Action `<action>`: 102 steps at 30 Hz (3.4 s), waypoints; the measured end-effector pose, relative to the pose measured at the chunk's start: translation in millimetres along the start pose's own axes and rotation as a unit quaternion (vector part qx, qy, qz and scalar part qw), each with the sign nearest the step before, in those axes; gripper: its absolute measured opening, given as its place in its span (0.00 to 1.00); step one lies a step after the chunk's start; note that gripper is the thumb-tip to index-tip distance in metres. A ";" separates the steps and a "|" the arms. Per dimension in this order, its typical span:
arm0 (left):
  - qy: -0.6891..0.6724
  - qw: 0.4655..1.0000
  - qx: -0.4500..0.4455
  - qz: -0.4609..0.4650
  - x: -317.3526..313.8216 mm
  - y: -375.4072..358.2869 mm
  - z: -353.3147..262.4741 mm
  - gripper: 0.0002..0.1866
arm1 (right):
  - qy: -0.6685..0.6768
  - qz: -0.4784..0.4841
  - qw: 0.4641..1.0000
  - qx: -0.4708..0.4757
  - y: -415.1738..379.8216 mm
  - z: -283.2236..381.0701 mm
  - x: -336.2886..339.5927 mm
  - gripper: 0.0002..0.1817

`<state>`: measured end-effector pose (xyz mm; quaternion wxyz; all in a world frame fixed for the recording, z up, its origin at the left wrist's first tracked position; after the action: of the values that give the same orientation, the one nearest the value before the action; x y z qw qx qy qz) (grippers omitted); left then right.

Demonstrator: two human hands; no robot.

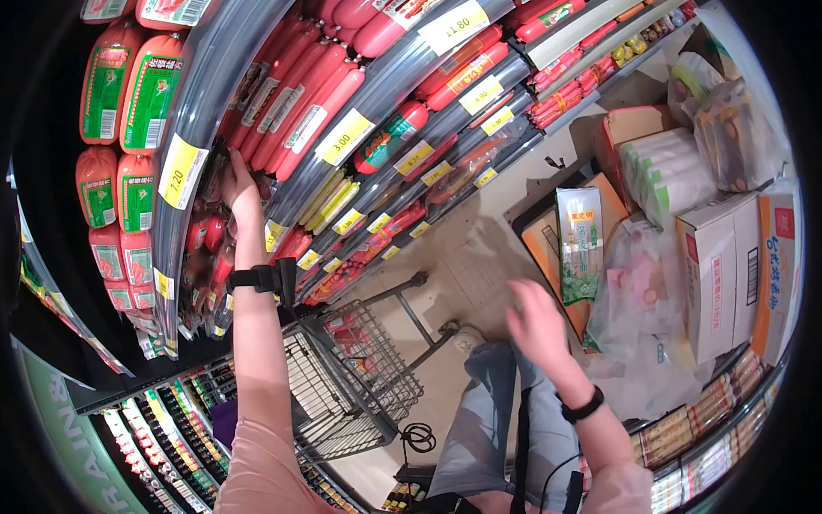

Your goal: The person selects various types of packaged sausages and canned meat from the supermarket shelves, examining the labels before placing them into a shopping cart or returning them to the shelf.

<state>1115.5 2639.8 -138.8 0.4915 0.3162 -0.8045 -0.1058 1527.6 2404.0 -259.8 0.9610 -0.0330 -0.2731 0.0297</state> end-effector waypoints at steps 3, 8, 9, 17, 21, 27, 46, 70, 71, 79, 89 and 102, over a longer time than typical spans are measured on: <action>0.036 0.997 -0.042 -0.049 4.1 -6.3 -15.3 0.22 | 0.055 -0.038 0.975 0.214 72.7 109.7 -14.7 0.23; 0.115 0.990 -0.078 -0.007 -1.1 -8.1 -8.8 0.21 | 0.096 -0.233 0.915 0.316 181.2 187.0 -53.0 0.18; 0.125 0.988 -0.083 -0.016 -0.6 -12.9 -14.2 0.20 | 0.065 -0.219 0.929 0.290 198.2 188.9 -60.3 0.17; 0.186 0.961 -0.181 -0.099 6.9 -25.2 -41.8 0.19 | -0.040 -0.248 0.907 0.338 227.8 210.3 -67.0 0.07; 0.016 0.994 -0.052 -0.097 7.7 -24.9 -31.9 0.14 | -0.068 -0.241 0.883 0.397 228.8 202.4 -65.1 0.10; 0.012 0.984 -0.123 -0.131 15.8 -27.8 -47.8 0.15 | -0.020 -0.243 0.869 0.430 224.8 194.4 -53.4 0.14; -0.141 0.987 0.021 -0.072 92.8 -132.6 -74.5 0.15 | -0.160 -0.223 0.870 0.409 243.6 252.1 -68.2 0.16; -0.033 0.936 0.349 -0.008 306.9 -412.4 87.6 0.12 | -0.027 0.366 0.838 0.404 -115.6 320.4 -299.6 0.13; -0.040 0.935 0.353 -0.014 318.6 -426.7 102.8 0.12 | -0.107 0.407 0.826 0.376 -130.3 326.1 -319.2 0.12; 0.210 0.915 0.330 0.098 371.4 -504.0 159.9 0.11 | -0.466 0.528 0.664 0.251 -234.5 163.9 -513.6 0.15; 0.081 0.946 0.302 0.084 370.2 -514.3 165.9 0.10 | -0.487 0.354 0.757 0.253 -229.6 117.8 -595.6 0.24; -0.140 0.858 0.486 0.086 367.3 -505.5 182.4 0.16 | -0.239 0.505 0.812 0.168 -241.0 319.6 -490.1 0.38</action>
<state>1047.4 1996.0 -206.3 0.1645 0.4261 -0.8382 0.2981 952.6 2142.2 -225.6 0.7057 0.0041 -0.4295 0.5635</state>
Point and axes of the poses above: each hand's wrist, its own y-axis towards the middle knuckle, its own x-axis out of the back of the hand, z = x × y, the point moved 6 cm from there along y, towards the middle knuckle, and after that the axes turned 8 degrees about -z, right-handed, at the moved point
